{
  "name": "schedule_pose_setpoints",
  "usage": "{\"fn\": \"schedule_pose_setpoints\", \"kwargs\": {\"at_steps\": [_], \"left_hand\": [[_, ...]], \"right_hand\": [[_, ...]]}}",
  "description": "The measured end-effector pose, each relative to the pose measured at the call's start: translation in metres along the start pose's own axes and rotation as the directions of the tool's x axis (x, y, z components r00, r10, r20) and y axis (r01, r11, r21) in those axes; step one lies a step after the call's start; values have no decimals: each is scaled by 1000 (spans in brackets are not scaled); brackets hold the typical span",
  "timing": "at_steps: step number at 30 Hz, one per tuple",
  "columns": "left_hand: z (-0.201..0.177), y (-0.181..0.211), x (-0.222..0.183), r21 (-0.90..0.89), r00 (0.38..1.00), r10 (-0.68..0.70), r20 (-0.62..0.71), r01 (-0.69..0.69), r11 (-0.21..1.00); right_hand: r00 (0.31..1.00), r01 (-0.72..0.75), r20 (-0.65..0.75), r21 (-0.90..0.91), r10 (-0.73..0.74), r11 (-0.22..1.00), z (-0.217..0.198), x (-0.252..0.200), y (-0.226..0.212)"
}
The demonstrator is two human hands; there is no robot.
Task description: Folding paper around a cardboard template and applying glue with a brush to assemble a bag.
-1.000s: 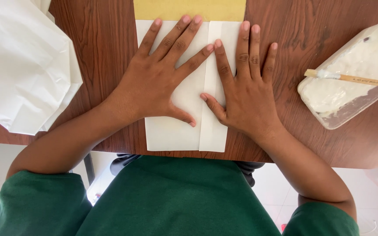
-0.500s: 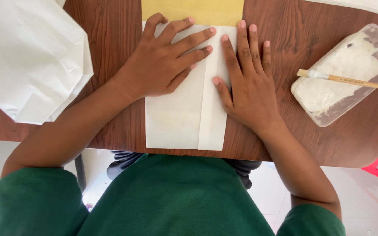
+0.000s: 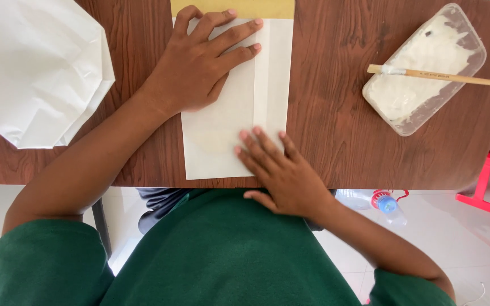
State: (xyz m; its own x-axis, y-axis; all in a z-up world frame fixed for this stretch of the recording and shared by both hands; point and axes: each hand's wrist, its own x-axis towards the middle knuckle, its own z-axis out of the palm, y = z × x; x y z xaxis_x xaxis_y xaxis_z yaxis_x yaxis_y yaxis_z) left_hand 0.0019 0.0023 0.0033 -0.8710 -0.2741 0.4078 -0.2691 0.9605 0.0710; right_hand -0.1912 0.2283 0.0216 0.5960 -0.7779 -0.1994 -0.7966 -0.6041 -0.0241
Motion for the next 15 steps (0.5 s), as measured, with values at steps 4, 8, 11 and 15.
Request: {"fn": "schedule_pose_setpoints", "kwargs": {"at_steps": [4,8,11,15], "left_hand": [[-2,2,2,9,999,26,-22,-26,1000],[-6,9,4,-32,996,-88,12,88,996],[-5,11,3,-102,988,-155,20,156,982],[-2,10,0,-133,986,-164,20,166,977]], "right_hand": [[996,36,-87,142,-24,989,1,-12,-12],[963,28,-266,254,42,967,-9,-2,-17],[891,-128,-410,188,196,974,-18,15,-23],[723,-496,-495,113,482,861,-29,30,-29]]}}
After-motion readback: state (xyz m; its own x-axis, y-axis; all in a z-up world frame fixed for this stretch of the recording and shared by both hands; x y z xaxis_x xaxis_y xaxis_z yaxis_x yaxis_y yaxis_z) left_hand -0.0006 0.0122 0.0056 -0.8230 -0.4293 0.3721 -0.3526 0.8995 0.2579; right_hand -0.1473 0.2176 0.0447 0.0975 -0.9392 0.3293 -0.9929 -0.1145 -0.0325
